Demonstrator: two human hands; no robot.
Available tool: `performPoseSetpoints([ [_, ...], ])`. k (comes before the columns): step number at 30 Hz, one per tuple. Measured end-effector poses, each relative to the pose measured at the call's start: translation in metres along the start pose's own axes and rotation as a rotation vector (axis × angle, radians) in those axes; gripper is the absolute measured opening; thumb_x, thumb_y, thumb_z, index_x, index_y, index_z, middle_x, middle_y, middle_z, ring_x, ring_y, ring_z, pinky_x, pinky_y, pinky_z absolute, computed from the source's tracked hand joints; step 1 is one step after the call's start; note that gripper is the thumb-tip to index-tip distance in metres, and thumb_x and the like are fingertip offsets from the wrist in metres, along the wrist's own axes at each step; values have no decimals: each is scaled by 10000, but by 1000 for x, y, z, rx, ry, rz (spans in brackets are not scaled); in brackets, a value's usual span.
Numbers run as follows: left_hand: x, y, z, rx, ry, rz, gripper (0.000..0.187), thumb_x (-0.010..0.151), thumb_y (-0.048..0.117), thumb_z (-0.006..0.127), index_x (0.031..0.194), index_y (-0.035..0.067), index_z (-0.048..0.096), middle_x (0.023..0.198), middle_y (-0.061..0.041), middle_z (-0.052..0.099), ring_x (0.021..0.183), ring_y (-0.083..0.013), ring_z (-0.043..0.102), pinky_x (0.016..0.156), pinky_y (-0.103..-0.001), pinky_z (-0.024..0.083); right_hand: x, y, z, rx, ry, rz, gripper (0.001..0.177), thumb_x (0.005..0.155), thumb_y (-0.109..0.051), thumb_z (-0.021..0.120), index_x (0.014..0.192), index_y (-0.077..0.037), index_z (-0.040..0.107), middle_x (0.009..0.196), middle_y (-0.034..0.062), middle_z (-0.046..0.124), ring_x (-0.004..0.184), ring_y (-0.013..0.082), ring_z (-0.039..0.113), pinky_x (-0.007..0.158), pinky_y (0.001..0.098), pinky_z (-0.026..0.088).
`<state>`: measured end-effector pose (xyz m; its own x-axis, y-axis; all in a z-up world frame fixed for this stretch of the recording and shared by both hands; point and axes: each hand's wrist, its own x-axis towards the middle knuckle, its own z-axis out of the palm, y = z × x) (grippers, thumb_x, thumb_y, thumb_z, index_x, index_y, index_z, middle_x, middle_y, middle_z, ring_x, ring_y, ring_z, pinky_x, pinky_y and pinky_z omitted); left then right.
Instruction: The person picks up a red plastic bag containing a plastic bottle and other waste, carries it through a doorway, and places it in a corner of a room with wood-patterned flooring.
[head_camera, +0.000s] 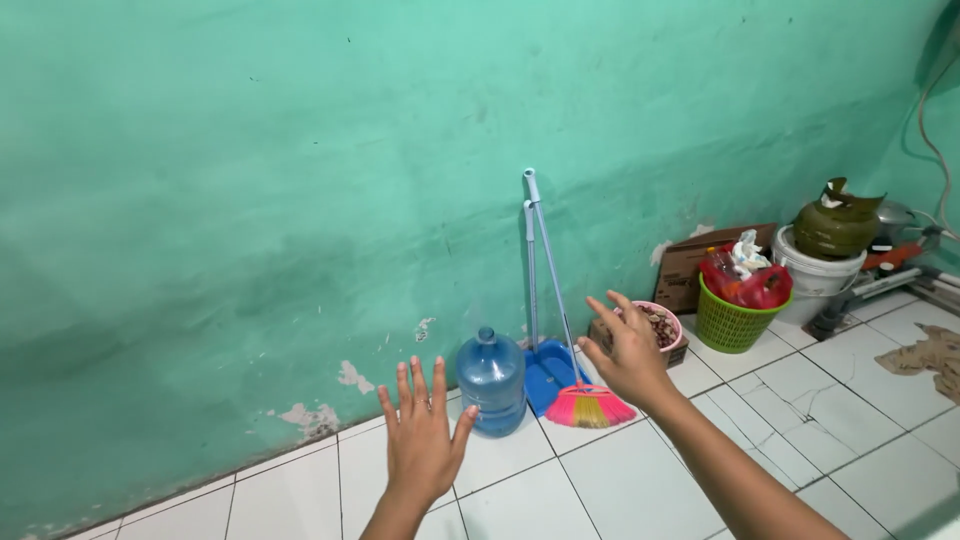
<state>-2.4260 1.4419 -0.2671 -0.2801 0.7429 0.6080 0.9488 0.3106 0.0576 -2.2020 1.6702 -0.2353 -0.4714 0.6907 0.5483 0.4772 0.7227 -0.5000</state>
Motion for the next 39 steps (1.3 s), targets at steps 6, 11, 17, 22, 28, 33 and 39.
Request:
performPoseSetpoints([
  [6, 75, -56, 50, -14, -95, -34, 825, 979, 593, 430, 1570, 66, 198, 1622, -217, 169, 1519, -372, 70, 1167, -643, -11, 65, 19, 62, -3, 24, -12, 663, 835, -298, 761, 1442, -132, 553, 1538, 233, 395, 1386, 415, 410, 1124, 527, 338],
  [11, 154, -104, 101, -35, 3, 96, 818, 982, 592, 422, 1574, 73, 197, 1612, -234, 179, 1521, -384, 71, 1136, -659, -22, 132, 20, 100, 12, 79, 54, 673, 831, -292, 748, 1453, -148, 534, 1555, 229, 377, 1416, 413, 413, 1113, 505, 383],
  [17, 226, -159, 161, -110, -73, 146, 799, 989, 574, 427, 1577, 84, 200, 1609, -247, 181, 1509, -387, 70, 1155, -674, -37, 204, 28, 149, -12, 92, 206, 703, 828, -309, 738, 1478, -187, 498, 1593, 210, 337, 1388, 411, 458, 1077, 481, 441],
  [22, 281, -148, 207, -152, -372, 243, 816, 976, 555, 448, 1616, 135, 165, 1668, -222, 134, 1521, -361, 38, 1146, -680, -81, 235, 66, 183, -93, 56, 282, 756, 793, -294, 760, 1488, -183, 485, 1574, 202, 355, 1385, 405, 466, 1073, 473, 441],
  [28, 355, -138, 275, -252, -112, 364, 813, 951, 558, 503, 1569, 106, 230, 1600, -250, 189, 1536, -386, 74, 1154, -712, -63, 315, 120, 217, -84, 60, 284, 757, 804, -328, 752, 1491, -173, 476, 1560, 174, 393, 1351, 366, 505, 1071, 465, 452],
  [33, 426, -141, 325, -201, -279, 391, 808, 939, 528, 515, 1575, 127, 221, 1677, -243, 132, 1569, -380, 37, 1154, -663, -67, 389, 175, 257, -66, -20, 315, 765, 826, -331, 746, 1500, -127, 448, 1531, 160, 454, 1371, 350, 496, 1106, 462, 422],
  [39, 554, -147, 389, -104, -289, 389, 844, 917, 528, 573, 1591, 161, 222, 1658, -221, 112, 1550, -335, 50, 1209, -611, -19, 480, 255, 309, -60, -67, 310, 766, 855, -319, 745, 1517, -101, 428, 1468, 149, 566, 1357, 342, 533, 1106, 452, 434],
])
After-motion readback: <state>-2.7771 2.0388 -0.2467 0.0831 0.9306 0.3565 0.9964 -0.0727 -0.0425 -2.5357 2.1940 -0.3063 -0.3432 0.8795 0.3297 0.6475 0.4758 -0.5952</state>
